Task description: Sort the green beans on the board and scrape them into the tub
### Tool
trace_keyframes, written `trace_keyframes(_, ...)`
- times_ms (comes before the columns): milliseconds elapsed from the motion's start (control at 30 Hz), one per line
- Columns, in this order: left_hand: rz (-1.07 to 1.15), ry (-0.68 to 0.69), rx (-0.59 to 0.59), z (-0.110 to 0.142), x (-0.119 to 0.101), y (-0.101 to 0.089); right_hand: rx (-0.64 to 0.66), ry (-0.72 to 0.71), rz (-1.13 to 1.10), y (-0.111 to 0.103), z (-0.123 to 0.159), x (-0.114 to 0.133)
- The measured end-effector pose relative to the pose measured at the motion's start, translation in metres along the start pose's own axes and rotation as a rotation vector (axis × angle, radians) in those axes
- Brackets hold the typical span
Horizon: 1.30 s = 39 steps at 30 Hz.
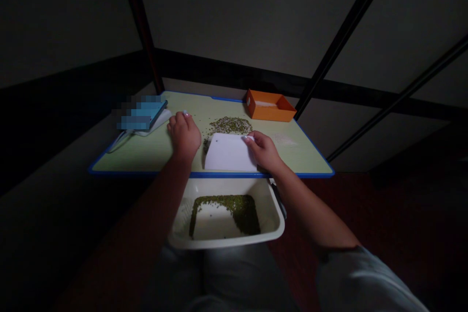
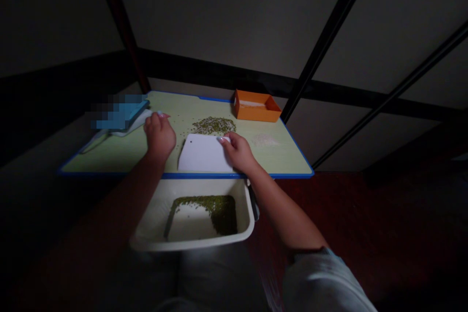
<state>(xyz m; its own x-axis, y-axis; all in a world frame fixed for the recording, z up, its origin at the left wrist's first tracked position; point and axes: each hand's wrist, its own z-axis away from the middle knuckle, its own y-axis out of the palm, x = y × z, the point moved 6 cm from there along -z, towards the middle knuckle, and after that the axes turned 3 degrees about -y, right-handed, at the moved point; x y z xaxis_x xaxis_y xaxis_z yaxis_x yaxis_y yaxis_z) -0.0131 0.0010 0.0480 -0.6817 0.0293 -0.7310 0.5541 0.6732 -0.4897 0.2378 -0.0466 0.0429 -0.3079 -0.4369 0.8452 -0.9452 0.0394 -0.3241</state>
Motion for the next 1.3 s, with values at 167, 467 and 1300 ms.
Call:
trace_keyframes(167,-0.075,0.031,0.028,0.002,-0.002,0.003,-0.294,0.008,-0.014,-0.05,0.005,-0.004)
trace_keyframes(467,-0.157,0.084,0.104,0.008,-0.003,0.01,-0.536,0.097,0.088,-0.101,0.016,-0.027)
trace_keyframes(1300,-0.146,0.094,0.152,0.008,-0.005,0.01,-0.455,0.199,0.209,-0.062,0.028,-0.019)
